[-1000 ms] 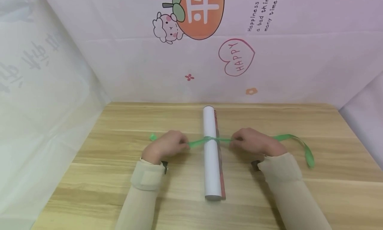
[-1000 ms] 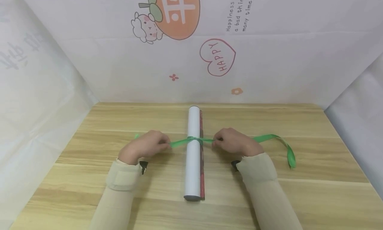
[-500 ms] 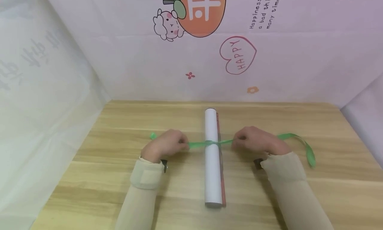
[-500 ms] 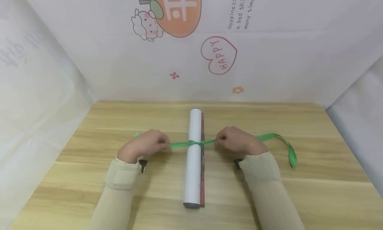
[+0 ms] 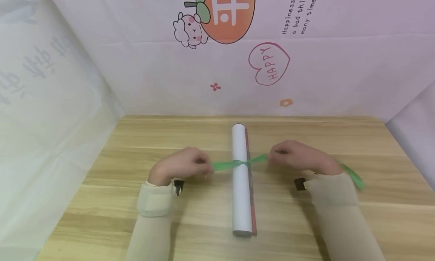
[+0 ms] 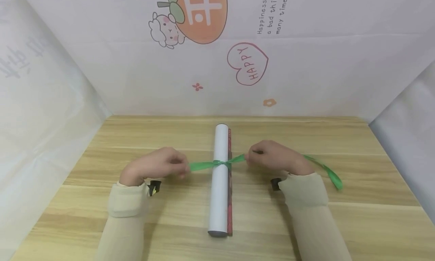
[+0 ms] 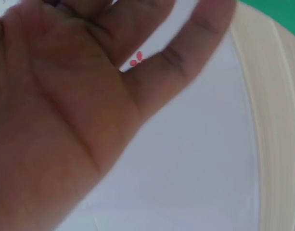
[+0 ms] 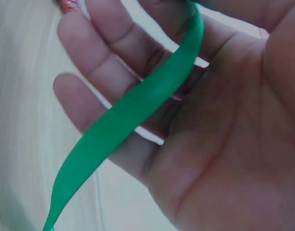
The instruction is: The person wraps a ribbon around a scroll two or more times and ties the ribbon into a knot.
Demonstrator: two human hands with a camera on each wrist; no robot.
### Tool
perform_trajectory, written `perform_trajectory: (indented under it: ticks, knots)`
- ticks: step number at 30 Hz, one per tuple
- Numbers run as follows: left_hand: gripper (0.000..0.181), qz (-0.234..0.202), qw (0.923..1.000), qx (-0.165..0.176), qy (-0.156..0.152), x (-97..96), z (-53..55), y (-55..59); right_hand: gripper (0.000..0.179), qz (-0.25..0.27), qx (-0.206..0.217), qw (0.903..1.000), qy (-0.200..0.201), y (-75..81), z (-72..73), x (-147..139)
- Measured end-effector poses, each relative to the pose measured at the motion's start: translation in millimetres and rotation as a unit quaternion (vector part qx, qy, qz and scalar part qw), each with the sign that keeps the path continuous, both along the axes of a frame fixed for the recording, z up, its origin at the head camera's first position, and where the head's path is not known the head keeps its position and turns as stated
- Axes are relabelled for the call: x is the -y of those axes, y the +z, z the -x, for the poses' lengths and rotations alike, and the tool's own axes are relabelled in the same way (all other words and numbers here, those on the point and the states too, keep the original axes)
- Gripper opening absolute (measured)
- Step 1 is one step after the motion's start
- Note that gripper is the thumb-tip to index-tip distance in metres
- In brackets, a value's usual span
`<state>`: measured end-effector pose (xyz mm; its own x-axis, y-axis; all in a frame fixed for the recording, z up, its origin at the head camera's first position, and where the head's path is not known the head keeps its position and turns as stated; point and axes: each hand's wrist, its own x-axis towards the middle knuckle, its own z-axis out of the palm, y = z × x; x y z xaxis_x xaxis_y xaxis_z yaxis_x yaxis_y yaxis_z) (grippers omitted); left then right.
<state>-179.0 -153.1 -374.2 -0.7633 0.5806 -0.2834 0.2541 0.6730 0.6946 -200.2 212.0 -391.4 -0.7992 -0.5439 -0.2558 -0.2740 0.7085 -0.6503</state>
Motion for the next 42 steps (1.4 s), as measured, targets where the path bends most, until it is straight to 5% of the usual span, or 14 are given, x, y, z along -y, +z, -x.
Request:
perform_trajectory:
  ticks: [9, 19, 22, 28, 35, 42]
  knots:
    - [0.016, -0.167, 0.9852, -0.031, -0.025, -14.7, 1.3, -1.4, 0.024, 0.053, -0.012, 0.9984, -0.015, 9.6, -4.6, -0.1]
    - [0.024, -0.273, 0.9605, 0.014, -0.051, -32.6, 1.6, -3.4, 0.020, 0.101, -0.053, 0.9932, -0.024, 13.4, -8.6, 2.6]
    - [0.024, -0.281, 0.9585, 0.009, -0.050, -35.3, 1.4, -3.9, 0.020, 0.110, -0.060, 0.9918, -0.027, 13.7, -8.9, 2.6]
    - [0.022, -0.252, 0.9669, -0.033, -0.022, -40.1, 1.2, -6.7, 0.020, 0.145, -0.057, 0.9875, -0.024, 11.5, -8.8, 4.3]
    - [0.021, -0.246, 0.9683, -0.046, -0.005, -45.3, 2.6, -10.4, 0.027, 0.196, -0.017, 0.9800, -0.028, 14.2, -11.5, 7.6]
    - [0.022, -0.253, 0.9657, -0.057, 0.012, -48.7, 3.0, -11.8, 0.026, 0.292, -0.007, 0.9565, -0.002, 14.7, -13.4, 12.4]
